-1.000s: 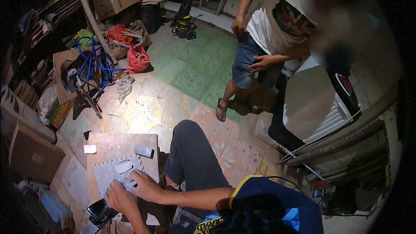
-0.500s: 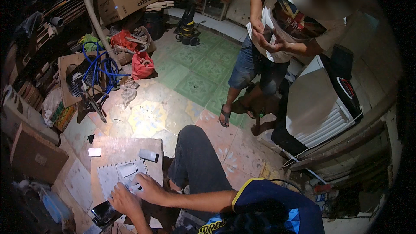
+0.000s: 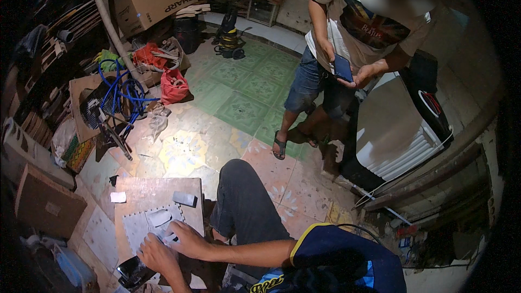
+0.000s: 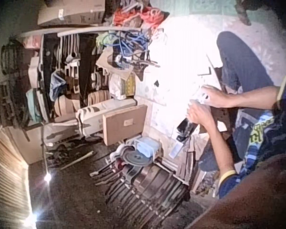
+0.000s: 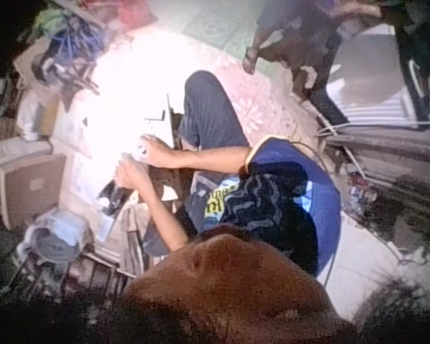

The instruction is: The person sands the surfaces and edges of a guitar body by hand using a piece of sandpaper.

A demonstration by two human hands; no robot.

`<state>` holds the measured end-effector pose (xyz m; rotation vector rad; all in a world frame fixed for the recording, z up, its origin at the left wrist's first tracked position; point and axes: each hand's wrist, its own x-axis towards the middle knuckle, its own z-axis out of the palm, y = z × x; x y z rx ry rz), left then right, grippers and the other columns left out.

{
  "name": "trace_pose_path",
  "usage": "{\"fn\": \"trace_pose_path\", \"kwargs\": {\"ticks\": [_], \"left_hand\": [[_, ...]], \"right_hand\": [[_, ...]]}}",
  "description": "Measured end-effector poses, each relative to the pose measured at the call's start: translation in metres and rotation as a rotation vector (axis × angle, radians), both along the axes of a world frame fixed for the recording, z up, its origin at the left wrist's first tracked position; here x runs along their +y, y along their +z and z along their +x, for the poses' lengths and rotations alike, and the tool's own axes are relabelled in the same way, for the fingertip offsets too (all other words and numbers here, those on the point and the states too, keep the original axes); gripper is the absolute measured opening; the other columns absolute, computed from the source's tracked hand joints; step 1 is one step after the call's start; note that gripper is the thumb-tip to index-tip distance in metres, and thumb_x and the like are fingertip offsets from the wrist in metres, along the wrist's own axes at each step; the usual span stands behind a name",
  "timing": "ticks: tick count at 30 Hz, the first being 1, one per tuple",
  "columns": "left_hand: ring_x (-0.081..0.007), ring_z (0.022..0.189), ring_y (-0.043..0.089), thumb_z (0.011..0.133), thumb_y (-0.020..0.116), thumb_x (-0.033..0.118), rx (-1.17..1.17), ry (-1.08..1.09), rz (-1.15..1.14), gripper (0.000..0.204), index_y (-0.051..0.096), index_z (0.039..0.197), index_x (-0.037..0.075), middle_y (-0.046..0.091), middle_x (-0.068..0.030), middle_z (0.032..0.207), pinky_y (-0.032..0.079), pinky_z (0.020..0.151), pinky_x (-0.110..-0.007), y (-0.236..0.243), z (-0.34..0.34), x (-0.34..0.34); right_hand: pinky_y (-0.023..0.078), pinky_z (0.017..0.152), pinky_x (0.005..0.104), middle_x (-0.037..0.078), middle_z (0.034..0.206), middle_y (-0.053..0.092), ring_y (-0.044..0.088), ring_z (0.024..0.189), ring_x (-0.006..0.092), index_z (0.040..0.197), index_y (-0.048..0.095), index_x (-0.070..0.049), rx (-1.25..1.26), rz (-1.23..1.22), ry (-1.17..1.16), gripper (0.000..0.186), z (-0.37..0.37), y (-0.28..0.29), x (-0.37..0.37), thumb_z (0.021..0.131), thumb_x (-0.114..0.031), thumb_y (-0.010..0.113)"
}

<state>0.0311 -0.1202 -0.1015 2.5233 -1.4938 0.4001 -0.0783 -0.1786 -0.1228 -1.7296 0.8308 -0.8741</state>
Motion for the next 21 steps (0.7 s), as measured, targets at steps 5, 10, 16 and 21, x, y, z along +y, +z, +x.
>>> {"fn": "trace_pose_path", "kwargs": {"ticks": [5,10,16,21], "left_hand": [[-0.0333,0.090,0.063,0.071,0.073,0.011,-0.001,0.014,0.024,0.025,0.059,0.091,0.006,0.065,-0.0137,0.086,0.043,0.089,-0.046,0.003,-0.003,0.000],[-0.0333,0.089,0.063,0.072,0.071,0.012,-0.050,0.024,0.025,0.021,0.060,0.089,0.007,0.065,-0.0133,0.084,0.043,0.087,-0.045,-0.001,0.002,0.001],[-0.0329,0.089,0.063,0.072,0.071,0.013,-0.009,0.066,0.073,0.021,0.060,0.089,0.009,0.065,-0.0117,0.084,0.043,0.086,-0.045,0.001,0.003,0.001],[-0.0326,0.090,0.063,0.069,0.073,0.014,-0.015,0.068,0.062,0.025,0.060,0.090,0.009,0.065,-0.0111,0.085,0.044,0.087,-0.045,0.002,-0.003,0.003]], "right_hand": [[0.047,0.087,0.0470,0.022,0.102,0.057,0.057,0.102,0.0423,0.102,0.052,0.002,0.001,-0.002,0.004,0.029,0.001,-0.003,0.000,0.083,-0.011,0.068],[0.047,0.088,0.0470,0.023,0.107,0.056,0.056,0.105,0.0424,0.106,0.052,0.003,0.012,0.040,0.027,0.030,0.001,0.001,0.002,0.084,-0.012,0.067],[0.047,0.089,0.0471,0.022,0.107,0.057,0.057,0.107,0.0418,0.108,0.052,0.002,0.006,0.026,0.033,0.030,0.003,0.002,0.004,0.085,-0.012,0.066],[0.047,0.088,0.0470,0.022,0.105,0.057,0.057,0.104,0.0423,0.106,0.052,0.001,0.026,0.043,0.030,0.028,0.003,-0.001,0.001,0.085,-0.011,0.066]]}}
